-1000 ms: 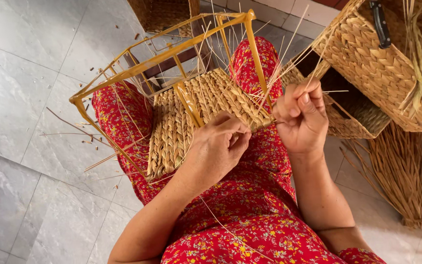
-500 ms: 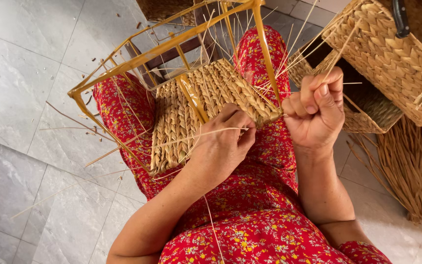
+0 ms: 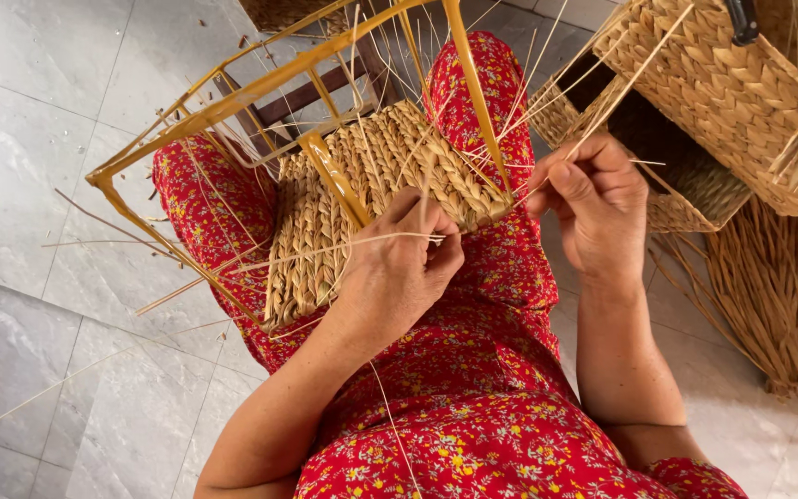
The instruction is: The person sits on the floor weaving a water hyacinth basket on a bamboo frame, tucking and tightening woven strips around the frame edges by hand. They rotate the basket to work different sides, trim excess strands with scissors, and continue weaving and securing strips along the rim.
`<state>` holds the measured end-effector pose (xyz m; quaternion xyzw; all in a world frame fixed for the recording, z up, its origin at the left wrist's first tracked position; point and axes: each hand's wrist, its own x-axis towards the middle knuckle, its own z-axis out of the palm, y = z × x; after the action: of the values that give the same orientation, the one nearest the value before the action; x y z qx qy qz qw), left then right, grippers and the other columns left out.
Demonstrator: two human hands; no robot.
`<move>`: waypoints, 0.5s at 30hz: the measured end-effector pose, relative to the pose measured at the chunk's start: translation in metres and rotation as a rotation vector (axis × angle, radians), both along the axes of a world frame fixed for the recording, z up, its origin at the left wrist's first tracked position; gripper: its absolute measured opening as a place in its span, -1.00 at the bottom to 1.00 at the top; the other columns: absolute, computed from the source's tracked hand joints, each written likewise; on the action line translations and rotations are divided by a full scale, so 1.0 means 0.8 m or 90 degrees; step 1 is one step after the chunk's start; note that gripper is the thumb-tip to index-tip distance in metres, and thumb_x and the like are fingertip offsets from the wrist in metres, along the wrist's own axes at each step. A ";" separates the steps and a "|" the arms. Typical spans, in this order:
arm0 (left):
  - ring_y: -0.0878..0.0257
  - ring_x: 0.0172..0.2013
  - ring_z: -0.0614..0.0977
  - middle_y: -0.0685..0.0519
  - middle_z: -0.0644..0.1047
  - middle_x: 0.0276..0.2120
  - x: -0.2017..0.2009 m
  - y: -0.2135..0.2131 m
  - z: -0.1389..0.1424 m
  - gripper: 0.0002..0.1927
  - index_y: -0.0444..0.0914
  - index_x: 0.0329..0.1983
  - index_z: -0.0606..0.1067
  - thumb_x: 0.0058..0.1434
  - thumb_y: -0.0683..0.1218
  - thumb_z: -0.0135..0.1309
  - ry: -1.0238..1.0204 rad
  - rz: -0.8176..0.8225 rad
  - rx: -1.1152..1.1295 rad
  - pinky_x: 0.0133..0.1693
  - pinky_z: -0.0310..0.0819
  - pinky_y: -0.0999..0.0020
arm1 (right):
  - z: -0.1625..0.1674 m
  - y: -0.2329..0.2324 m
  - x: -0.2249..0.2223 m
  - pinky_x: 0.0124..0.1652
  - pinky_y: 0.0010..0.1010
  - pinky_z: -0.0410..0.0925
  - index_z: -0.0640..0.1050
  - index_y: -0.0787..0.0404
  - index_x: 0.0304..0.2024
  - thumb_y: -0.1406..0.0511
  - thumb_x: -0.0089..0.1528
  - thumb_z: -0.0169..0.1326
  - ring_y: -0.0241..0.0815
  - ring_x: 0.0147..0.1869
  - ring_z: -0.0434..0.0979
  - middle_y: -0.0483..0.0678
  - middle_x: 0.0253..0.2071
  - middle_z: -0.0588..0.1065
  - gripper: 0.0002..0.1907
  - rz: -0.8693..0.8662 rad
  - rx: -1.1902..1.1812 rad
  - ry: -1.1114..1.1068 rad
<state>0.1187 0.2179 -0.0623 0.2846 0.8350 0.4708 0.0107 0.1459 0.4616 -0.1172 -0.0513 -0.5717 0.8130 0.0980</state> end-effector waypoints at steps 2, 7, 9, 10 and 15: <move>0.21 -0.44 0.65 -0.02 0.51 -0.34 -0.001 0.000 0.000 -0.76 -0.32 -0.29 0.38 0.15 -0.33 0.24 0.012 -0.002 0.006 -0.45 0.58 0.33 | -0.005 -0.001 0.004 -0.24 -0.46 0.50 0.45 0.27 -0.09 0.37 0.46 0.14 -0.22 -0.27 0.59 0.07 -0.22 0.56 -0.88 -0.009 -0.013 0.001; 0.20 -0.40 0.63 -0.01 0.49 -0.37 0.001 -0.003 -0.003 -0.73 -0.30 -0.32 0.36 0.10 -0.37 0.23 0.032 0.007 0.038 -0.41 0.54 0.28 | -0.015 -0.002 0.010 -0.20 -0.40 0.52 0.45 0.27 -0.11 0.37 0.43 0.14 -0.20 -0.23 0.61 0.09 -0.18 0.57 -0.88 -0.008 -0.038 0.010; 0.21 -0.37 0.64 0.00 0.49 -0.36 0.002 -0.005 -0.004 -0.73 -0.30 -0.31 0.35 0.10 -0.38 0.21 0.032 0.008 0.049 -0.40 0.54 0.30 | -0.018 -0.003 0.013 -0.20 -0.40 0.52 0.45 0.27 -0.12 0.38 0.43 0.14 -0.19 -0.23 0.61 0.09 -0.18 0.57 -0.88 -0.010 -0.044 0.015; 0.22 -0.37 0.64 0.01 0.50 -0.35 0.002 -0.005 -0.004 -0.73 -0.30 -0.31 0.35 0.10 -0.38 0.22 0.011 0.006 0.057 -0.41 0.55 0.33 | -0.020 -0.004 0.015 -0.20 -0.43 0.51 0.45 0.27 -0.12 0.38 0.44 0.14 -0.21 -0.24 0.60 0.09 -0.19 0.57 -0.89 -0.012 -0.042 0.018; 0.33 -0.28 0.68 0.04 0.55 -0.23 0.001 -0.008 -0.004 -0.77 -0.27 -0.32 0.36 0.21 -0.36 0.17 -0.082 -0.018 0.086 -0.31 0.62 0.49 | -0.029 -0.010 0.016 -0.20 -0.46 0.47 0.48 0.27 -0.14 0.39 0.44 0.14 -0.28 -0.28 0.56 0.05 -0.20 0.56 -0.91 -0.004 -0.004 0.041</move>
<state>0.1197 0.2115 -0.0655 0.2659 0.7947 0.5433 0.0515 0.1590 0.4538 -0.1407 -0.0274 -0.5652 0.8159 0.1186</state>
